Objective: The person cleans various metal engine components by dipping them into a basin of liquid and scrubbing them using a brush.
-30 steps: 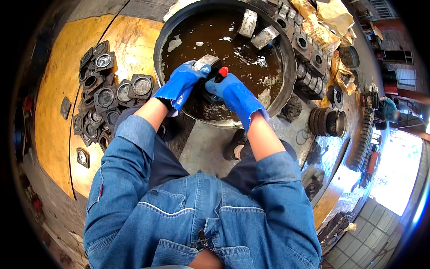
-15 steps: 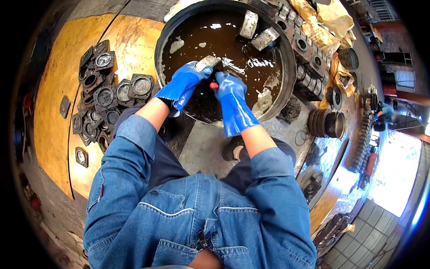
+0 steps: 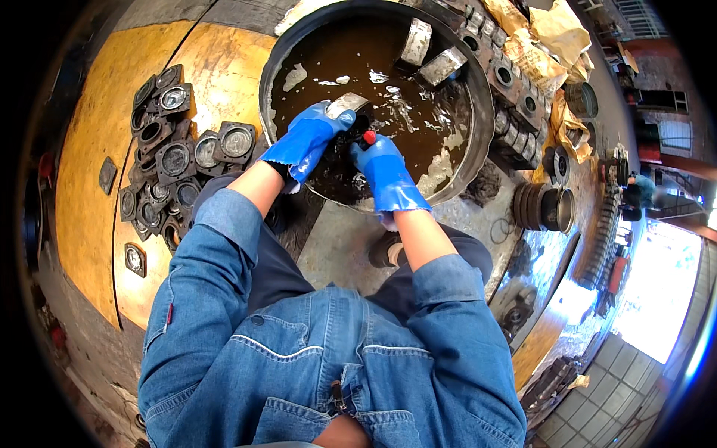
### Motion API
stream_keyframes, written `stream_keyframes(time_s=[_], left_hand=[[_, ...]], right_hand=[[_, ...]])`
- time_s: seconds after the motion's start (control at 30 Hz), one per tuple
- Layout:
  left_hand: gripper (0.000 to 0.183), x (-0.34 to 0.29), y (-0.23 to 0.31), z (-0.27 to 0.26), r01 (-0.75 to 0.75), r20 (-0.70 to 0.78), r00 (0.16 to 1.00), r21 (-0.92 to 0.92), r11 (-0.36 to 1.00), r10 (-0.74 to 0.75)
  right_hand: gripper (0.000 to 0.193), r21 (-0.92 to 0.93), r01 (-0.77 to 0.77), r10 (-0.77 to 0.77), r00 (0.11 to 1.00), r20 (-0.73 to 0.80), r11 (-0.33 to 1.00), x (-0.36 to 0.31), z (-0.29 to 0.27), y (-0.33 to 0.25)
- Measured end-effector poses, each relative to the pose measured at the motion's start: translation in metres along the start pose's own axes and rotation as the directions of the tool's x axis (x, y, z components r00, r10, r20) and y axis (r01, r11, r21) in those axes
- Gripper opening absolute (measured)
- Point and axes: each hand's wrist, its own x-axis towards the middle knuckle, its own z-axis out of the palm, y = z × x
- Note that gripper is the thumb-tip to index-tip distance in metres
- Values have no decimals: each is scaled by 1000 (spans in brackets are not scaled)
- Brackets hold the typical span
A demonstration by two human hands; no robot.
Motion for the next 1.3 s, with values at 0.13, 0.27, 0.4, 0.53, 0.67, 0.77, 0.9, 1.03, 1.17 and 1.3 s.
stream_keyframes(time_s=[0.13, 0.27, 0.4, 0.53, 0.67, 0.77, 0.9, 1.03, 1.17, 1.3], left_hand=[[57, -13, -1, -9, -14, -3, 1000, -9, 1000, 14], [58, -11, 4, -4, 22, -21, 1000, 82, 996, -20], [63, 0, 0, -5, 57, -15, 998, 125, 991, -56], [72, -4, -5, -6, 45, 15, 999, 30, 999, -46], [69, -7, 4, -10, -28, 19, 999, 68, 997, 26], [66, -1, -12, -5, 16, -47, 999, 76, 997, -13], [68, 0, -2, -6, 41, 18, 999, 88, 995, -43], [68, -6, 1, -7, 34, -49, 998, 120, 992, -28], [63, -23, 17, -14, -63, -16, 998, 112, 992, 65], [62, -10, -7, -10, 27, 12, 1000, 25, 999, -27]], right_hand=[[48, 165, -64, 22, 970, 244, 984, -30, -45, -45], [50, 29, -102, 91, 956, 278, 994, -23, -54, -62], [42, -345, 36, -12, 997, 71, 938, -29, -26, -63], [39, -478, 83, -58, 996, 67, 874, -32, -22, -70], [29, -522, 132, -196, 978, -68, 842, -35, -31, -55], [29, -529, 212, -346, 923, -169, 822, -46, -32, -58], [32, -488, 157, -261, 953, -153, 858, -40, -31, -46], [36, -305, 68, -105, 989, -104, 950, -24, -21, -37], [40, -197, 78, -73, 997, 36, 977, -17, -22, -27], [44, -27, 66, -57, 963, 263, 997, -27, -47, -54]])
